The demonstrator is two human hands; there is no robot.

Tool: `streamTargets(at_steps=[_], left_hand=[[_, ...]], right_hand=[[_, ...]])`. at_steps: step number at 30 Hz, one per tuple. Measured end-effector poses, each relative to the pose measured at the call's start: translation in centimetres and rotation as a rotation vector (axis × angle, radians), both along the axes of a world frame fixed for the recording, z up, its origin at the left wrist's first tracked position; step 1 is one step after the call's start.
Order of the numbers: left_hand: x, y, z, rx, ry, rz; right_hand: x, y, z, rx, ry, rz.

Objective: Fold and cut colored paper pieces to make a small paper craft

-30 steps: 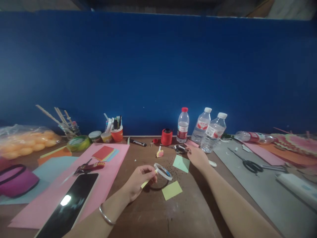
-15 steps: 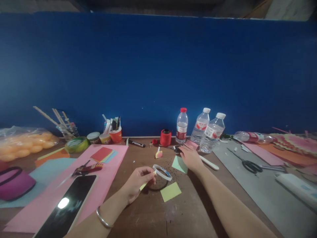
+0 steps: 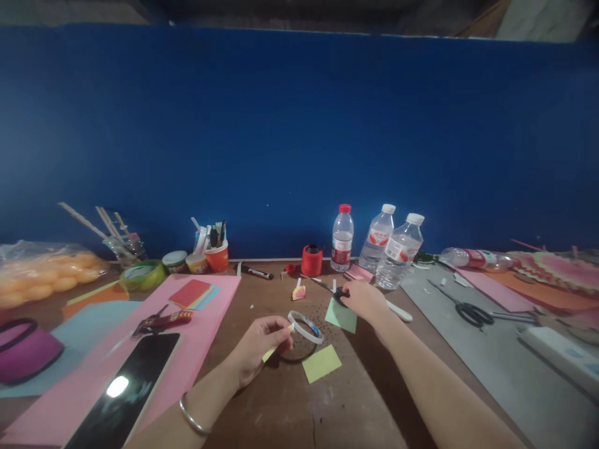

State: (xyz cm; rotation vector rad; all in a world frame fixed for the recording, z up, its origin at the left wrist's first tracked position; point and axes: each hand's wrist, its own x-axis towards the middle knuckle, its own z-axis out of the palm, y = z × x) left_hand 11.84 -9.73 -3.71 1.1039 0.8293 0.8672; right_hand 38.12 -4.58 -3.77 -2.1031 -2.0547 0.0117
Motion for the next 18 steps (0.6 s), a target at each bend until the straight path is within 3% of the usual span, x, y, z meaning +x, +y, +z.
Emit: streamTargets(at_steps=[14,18], left_hand=[[-0.1,0.0,-0.2,0.015,-0.035,0.028],[-0.1,0.2,-0.4,0.021,-0.062,0.101]], right_hand=[[-1.5,-0.6,1.2,0.109,0.129,0.076],[-2.5,-0.8,1.6,0.067,0.383,0.149]])
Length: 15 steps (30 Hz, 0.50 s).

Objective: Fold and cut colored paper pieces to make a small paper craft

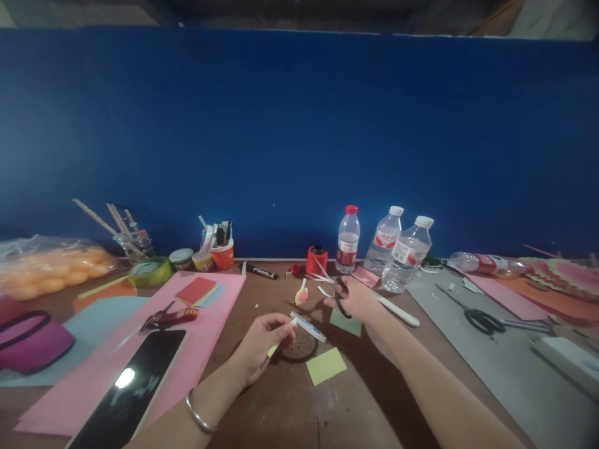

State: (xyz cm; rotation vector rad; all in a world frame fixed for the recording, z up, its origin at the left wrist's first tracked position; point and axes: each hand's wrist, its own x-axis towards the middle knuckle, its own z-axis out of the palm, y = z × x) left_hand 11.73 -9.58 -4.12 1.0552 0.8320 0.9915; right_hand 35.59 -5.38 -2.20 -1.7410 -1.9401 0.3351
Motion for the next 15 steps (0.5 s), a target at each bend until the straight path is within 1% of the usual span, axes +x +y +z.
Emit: streamTargets(at_steps=[1,4,6,7,8,10,12,15], left_hand=[[0.0,0.0,0.1,0.006,-0.004,0.024],[0.1,0.1,0.5,0.021,-0.026,0.138],[0.0,0.2,0.8,0.019,-0.056,0.243],[0.0,0.3,0.9,0.014,-0.071,0.291],[-0.1,0.3,0.9,0.01,-0.084,0.33],[-0.2,0.6,0.8,0.01,-0.092,0.375],[-0.4,0.8,0.6,0.025,-0.08,0.395],[-0.5,0.9,0.3,0.038,-0.07,0.401]], right_hand=[[-0.4,-0.2,0.2,-0.058,0.112,0.067],[-1.5,-1.0,1.0,-0.304,0.434,0.345],[-2.0,-1.8,1.7,-0.467,0.581,0.505],[-2.2,-2.1,2.0,-0.538,0.621,0.59],[-2.3,-2.4,2.2,-0.592,0.634,0.659],[-2.3,-2.8,2.3,-0.696,0.604,0.752],[-2.2,-2.9,2.0,-0.778,0.547,0.789],[-1.9,-2.6,1.2,-0.846,0.499,0.789]])
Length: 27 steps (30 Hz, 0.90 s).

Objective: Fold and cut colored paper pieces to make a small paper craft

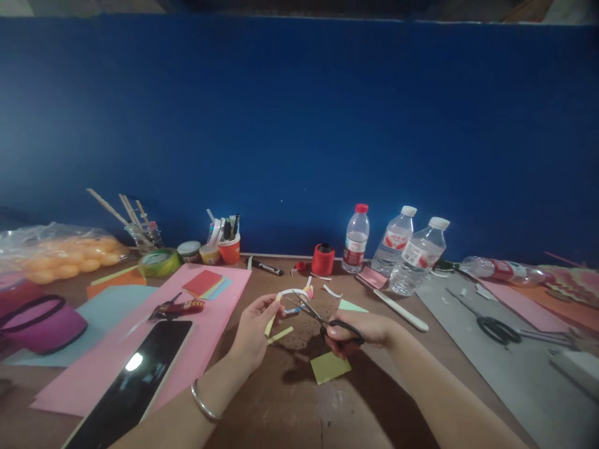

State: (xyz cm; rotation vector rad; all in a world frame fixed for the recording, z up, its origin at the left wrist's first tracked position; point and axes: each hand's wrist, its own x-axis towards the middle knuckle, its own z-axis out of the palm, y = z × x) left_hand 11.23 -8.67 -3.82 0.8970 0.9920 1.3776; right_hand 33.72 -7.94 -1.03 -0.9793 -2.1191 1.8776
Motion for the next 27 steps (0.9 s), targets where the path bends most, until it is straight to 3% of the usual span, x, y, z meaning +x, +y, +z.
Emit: streamTargets(at_steps=[5,13,27], left_hand=[[0.0,-0.1,0.0,-0.03,0.003,-0.039],[0.1,-0.2,0.1,0.018,0.009,-0.127],[0.4,-0.3,0.3,-0.013,-0.008,-0.145]], right_hand=[[0.1,0.5,-0.9,0.01,-0.032,-0.005],[-0.3,0.2,-0.5,-0.016,-0.058,-0.012],[-2.1,-0.4,-0.4,0.185,-0.115,-0.019]])
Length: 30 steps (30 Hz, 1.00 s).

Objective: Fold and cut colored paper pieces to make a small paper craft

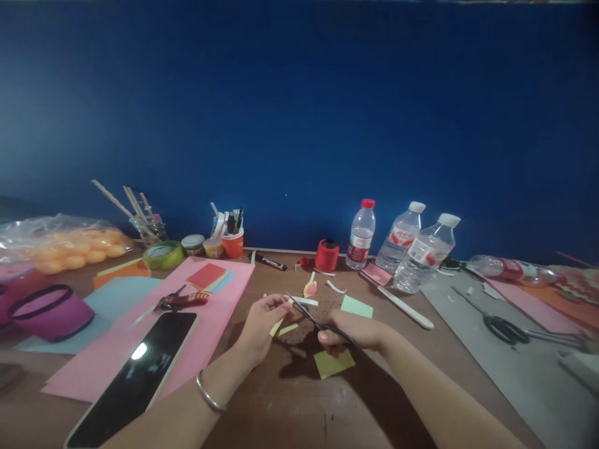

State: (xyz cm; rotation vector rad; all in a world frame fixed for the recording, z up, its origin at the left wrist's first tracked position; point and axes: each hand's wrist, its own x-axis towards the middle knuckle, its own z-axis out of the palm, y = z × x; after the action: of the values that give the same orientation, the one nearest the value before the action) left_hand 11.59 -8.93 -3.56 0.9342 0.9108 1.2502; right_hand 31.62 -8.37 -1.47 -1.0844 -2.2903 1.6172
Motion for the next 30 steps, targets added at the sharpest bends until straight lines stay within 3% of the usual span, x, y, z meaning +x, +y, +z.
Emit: streamTargets(at_steps=[11,19,30], left_hand=[[-0.1,-0.1,0.4,-0.03,0.007,0.035],[-0.4,-0.2,0.2,-0.013,0.057,-0.051],[-0.4,-0.3,0.2,-0.001,0.04,-0.123]], right_hand=[[-1.2,-0.9,0.4,0.032,0.093,-0.067],[-1.3,-0.6,-1.2,0.039,0.13,-0.073],[-1.4,-0.7,-1.2,0.049,0.18,-0.059]])
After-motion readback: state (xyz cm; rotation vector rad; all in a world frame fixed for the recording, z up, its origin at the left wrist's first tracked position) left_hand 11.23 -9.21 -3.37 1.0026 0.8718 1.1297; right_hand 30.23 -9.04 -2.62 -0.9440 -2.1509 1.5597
